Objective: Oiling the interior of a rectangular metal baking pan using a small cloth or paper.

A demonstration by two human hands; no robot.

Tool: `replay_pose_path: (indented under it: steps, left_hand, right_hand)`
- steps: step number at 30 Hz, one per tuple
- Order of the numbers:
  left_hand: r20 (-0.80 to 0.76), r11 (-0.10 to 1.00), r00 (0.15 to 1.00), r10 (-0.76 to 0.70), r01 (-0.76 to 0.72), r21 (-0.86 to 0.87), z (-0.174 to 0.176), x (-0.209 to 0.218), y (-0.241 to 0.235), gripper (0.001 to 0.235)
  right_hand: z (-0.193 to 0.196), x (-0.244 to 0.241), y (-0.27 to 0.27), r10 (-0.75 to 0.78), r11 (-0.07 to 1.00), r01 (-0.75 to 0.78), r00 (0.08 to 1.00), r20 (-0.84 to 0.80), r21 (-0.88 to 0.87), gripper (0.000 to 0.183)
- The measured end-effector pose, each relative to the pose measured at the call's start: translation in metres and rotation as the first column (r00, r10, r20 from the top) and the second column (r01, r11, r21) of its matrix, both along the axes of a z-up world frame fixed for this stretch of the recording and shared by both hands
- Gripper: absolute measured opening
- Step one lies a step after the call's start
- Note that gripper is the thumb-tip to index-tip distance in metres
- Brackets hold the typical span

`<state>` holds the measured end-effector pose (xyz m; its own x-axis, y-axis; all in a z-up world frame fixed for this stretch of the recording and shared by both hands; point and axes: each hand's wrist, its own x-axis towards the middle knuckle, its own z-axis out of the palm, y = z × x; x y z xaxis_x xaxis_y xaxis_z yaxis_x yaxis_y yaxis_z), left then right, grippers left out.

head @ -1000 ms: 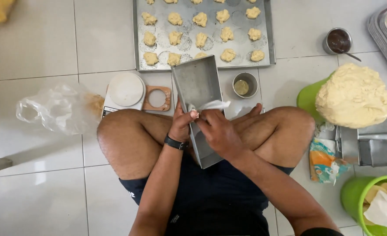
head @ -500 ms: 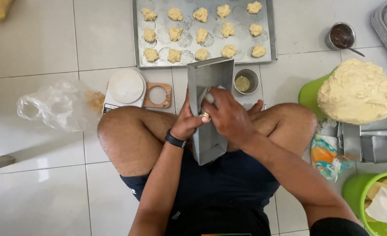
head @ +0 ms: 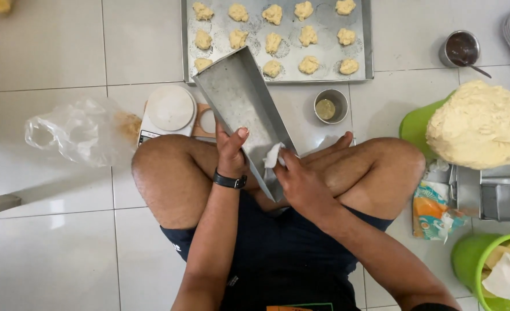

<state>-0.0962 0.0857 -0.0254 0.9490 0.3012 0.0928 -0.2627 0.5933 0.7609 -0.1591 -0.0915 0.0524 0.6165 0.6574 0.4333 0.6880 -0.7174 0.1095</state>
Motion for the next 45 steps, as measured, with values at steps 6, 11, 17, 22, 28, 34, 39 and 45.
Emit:
replay_pose_path:
  steps: [6, 11, 17, 22, 28, 34, 39, 45]
  left_hand:
    - [-0.021, 0.999, 0.999, -0.024, 0.024, 0.029, 0.018, -0.002, -0.012, 0.070]
    - [-0.036, 0.999, 0.998, -0.052, 0.052, 0.006, 0.014, -0.003, -0.008, 0.075]
    - [-0.061, 0.977, 0.976, -0.210, 0.212, 0.030, 0.017, -0.011, -0.012, 0.078]
    - [0.057, 0.914, 0.912, -0.406, 0.405, 0.034, 0.015, -0.012, -0.009, 0.111]
    - [0.140, 0.873, 0.862, -0.487, 0.479, 0.087, 0.022, -0.015, -0.013, 0.123]
    - [0.162, 0.873, 0.859, -0.486, 0.467, 0.141, 0.030, -0.014, -0.008, 0.125]
    - [0.134, 0.923, 0.915, -0.380, 0.367, 0.111, 0.015, -0.013, -0.014, 0.113]
    - [0.134, 0.982, 0.981, -0.143, 0.124, 0.141, -0.026, -0.003, 0.005, 0.096]
  right_hand:
    - [0.026, -0.008, -0.012, 0.009, 0.995, 0.017, 0.966, -0.258, 0.096, 0.010]
    - [0.021, -0.001, -0.003, 0.138, 0.953, -0.037, 0.936, -0.323, 0.301, 0.014]
    - [-0.004, 0.033, 0.014, 0.240, 0.780, 0.012, 0.918, -0.316, 0.626, 0.015]
    - [0.028, 0.062, 0.022, 0.155, 0.775, 0.068, 0.943, -0.294, 0.628, 0.016]
    - [0.060, 0.094, 0.026, 0.029, 0.871, -0.029, 1.000, 0.007, 0.491, 0.017]
    - [0.076, 0.082, 0.021, -0.130, 0.962, 0.133, 0.991, -0.031, 0.240, 0.027]
    - [0.053, 0.069, 0.013, -0.208, 0.978, 0.209, 0.977, -0.039, 0.019, 0.031]
    - [0.017, 0.008, 0.015, -0.137, 0.990, 0.136, 0.990, -0.026, -0.031, 0.025]
